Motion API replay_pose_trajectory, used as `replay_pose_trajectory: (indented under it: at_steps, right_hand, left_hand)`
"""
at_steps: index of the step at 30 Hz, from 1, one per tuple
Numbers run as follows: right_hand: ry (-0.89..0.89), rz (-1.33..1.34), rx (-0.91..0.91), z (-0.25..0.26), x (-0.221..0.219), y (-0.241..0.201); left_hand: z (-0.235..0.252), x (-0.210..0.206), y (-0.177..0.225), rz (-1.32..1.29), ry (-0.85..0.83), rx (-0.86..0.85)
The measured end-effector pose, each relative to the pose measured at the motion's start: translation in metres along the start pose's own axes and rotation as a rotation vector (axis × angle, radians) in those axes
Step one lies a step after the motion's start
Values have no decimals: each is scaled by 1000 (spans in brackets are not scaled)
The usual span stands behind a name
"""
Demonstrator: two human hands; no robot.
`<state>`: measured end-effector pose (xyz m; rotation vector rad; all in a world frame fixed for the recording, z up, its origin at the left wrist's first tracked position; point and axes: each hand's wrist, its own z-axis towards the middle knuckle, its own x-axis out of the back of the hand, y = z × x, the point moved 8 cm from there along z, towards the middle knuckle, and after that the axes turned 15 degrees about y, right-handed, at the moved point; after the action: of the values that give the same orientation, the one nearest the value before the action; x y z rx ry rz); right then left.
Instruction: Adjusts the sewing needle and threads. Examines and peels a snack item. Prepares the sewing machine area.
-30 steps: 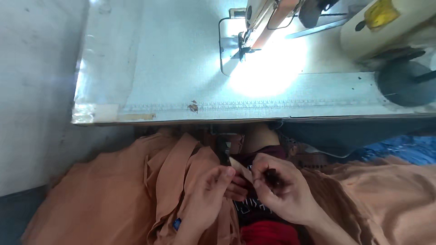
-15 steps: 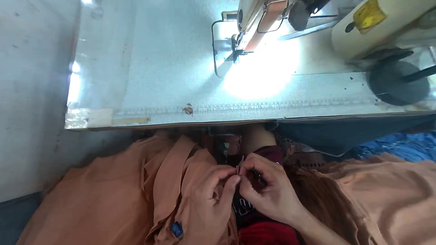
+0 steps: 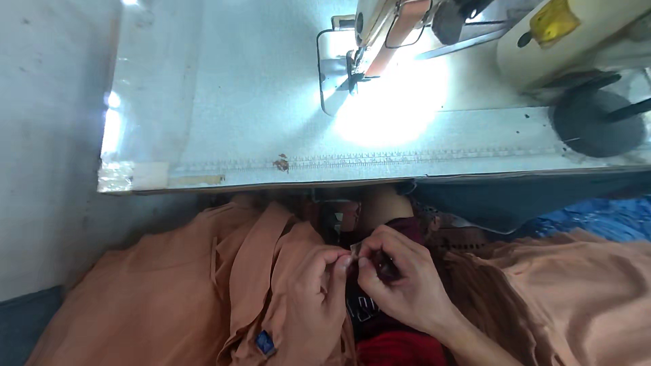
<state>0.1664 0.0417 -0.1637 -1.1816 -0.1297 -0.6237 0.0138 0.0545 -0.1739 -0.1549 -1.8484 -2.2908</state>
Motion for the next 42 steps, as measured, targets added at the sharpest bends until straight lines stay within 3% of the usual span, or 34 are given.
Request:
replay_pose_trajectory:
  at_steps: [9, 14, 21, 28, 42]
  right_hand:
    - [70, -132, 42, -1, 8, -11]
    - [18, -143, 51, 0, 3, -8]
    - [-77, -169, 27, 3, -4, -5]
    - [-34, -247, 51, 1, -6, 4]
    - [171, -153, -221, 11, 12, 31]
  left_hand:
    - [3, 2, -4, 11, 70, 28]
    - [2, 1, -3, 1, 57, 14]
    - [-1, -5, -10, -105, 1, 144]
    - [1, -9, -6, 71, 67, -67]
    - [-1, -4, -18, -177, 241, 25]
